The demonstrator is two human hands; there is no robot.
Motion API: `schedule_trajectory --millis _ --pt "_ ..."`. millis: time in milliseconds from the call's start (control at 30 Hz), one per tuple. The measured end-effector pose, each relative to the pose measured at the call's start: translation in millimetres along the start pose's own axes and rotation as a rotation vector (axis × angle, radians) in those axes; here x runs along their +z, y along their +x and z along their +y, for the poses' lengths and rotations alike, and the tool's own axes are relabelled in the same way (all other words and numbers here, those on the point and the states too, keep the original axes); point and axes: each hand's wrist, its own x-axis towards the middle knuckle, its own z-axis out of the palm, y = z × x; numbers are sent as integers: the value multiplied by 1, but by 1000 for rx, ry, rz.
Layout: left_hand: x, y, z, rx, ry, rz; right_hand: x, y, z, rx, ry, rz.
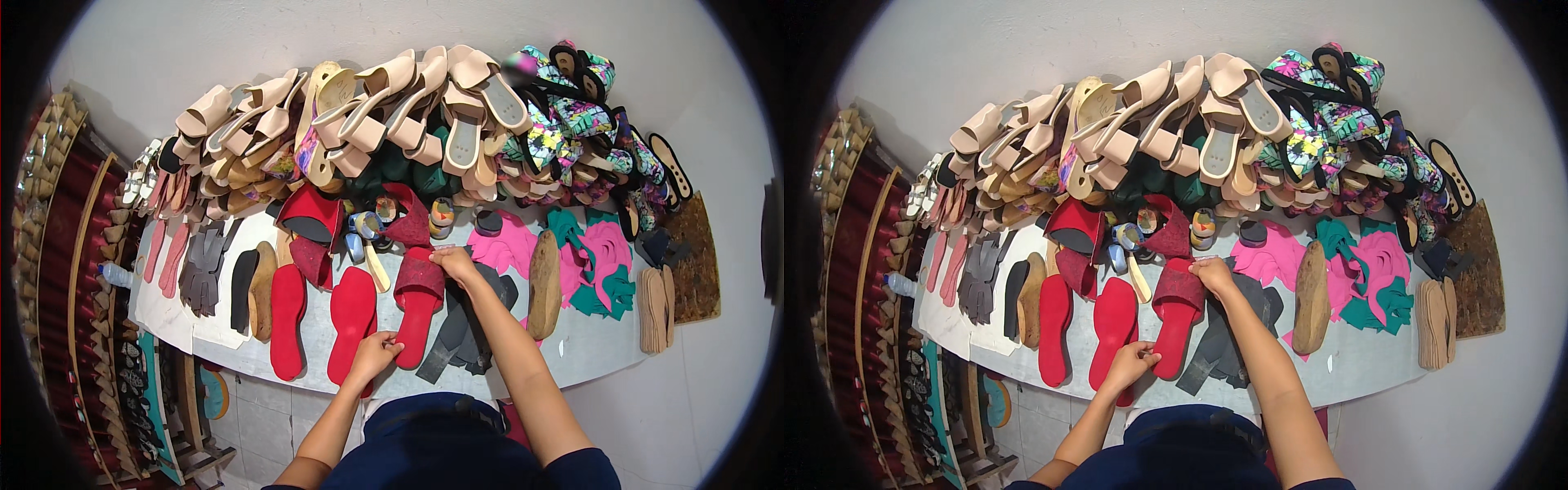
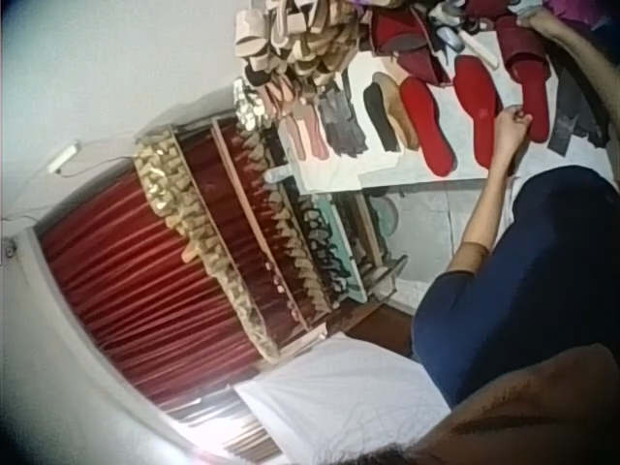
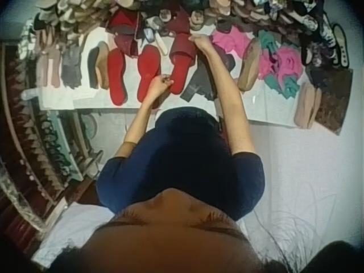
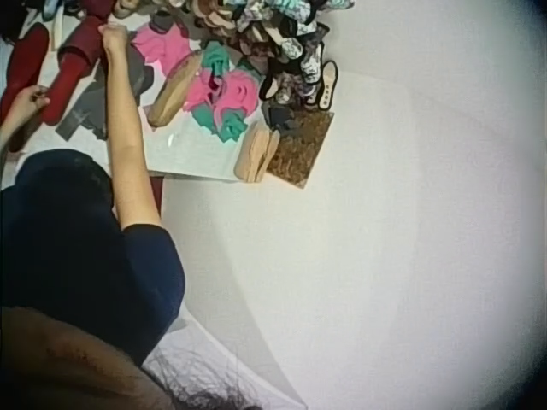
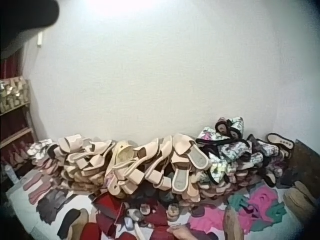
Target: Fitting shoe uppers onto lasts and attaching insoles to manufacture footwear.
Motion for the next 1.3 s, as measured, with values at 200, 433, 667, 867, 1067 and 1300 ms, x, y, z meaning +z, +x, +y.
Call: schedule_trajectory --millis 200,433,667,867,1067,1300 --pt "25 -8 -14 288 148 145 1 6 9 -28 -95 18" --pt "65 -18 -20 335 169 366 0 3 12 -90 -45 5" --pt "56 -32 -31 304 140 309 11 -16 11 -14 -154 11" --pt "52 -36 -35 323 115 213 4 -15 20 -54 -90 2" --pt "49 -36 -55 120 -692 -34 7 -19 20 -73 4 -12" --pt "51 -36 -51 -19 -553 121 0 -17 23 -60 -116 -18"
